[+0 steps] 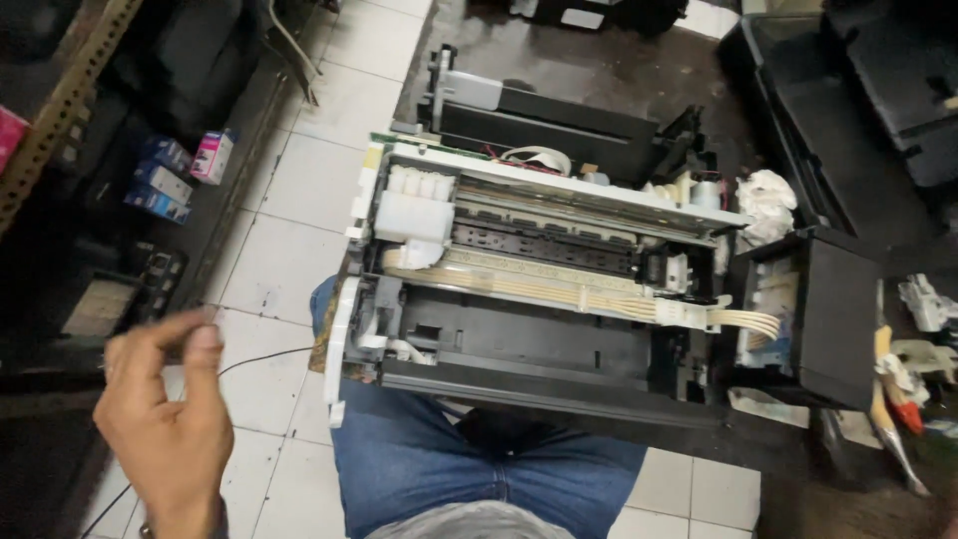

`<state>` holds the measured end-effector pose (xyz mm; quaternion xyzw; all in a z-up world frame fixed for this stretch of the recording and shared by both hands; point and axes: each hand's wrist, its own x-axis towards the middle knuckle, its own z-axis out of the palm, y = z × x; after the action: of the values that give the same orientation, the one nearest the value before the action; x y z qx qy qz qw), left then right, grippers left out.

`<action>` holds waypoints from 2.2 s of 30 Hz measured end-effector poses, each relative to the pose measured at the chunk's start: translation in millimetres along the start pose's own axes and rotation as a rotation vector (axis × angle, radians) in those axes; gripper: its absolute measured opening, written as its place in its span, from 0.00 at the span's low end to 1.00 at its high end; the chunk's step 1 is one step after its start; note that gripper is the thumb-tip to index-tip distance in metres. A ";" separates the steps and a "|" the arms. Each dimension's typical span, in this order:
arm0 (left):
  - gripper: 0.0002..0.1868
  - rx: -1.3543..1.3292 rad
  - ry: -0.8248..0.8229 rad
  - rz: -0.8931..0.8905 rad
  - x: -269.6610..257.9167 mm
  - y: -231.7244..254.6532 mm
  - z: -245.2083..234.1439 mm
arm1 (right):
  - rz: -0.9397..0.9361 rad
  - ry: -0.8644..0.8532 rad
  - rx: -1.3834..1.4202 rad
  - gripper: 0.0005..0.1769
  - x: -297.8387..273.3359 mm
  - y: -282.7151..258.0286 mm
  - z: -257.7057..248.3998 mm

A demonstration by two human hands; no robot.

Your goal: Cleaning the internal components and ribbon cables of a disassembled printer using a cloth and cleaning solution.

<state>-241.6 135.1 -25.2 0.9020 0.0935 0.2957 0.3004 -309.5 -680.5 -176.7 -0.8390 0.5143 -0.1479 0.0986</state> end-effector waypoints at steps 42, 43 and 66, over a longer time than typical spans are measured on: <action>0.32 0.041 -0.725 0.190 47.7 238.3 108.1 | -0.413 -0.037 1.043 0.16 -249.8 -225.8 -111.1; 0.32 0.045 -0.713 0.182 42.3 245.2 114.0 | -0.423 -0.046 1.050 0.16 -250.9 -222.9 -110.5; 0.11 -0.689 -0.410 0.498 -28.7 130.9 3.6 | -0.778 -0.343 0.435 0.25 -258.1 -347.1 -153.8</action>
<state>-263.8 18.4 37.0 0.7845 -0.2905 0.1885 0.5144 -184.2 -295.6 39.7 -0.9414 0.0956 -0.1373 0.2928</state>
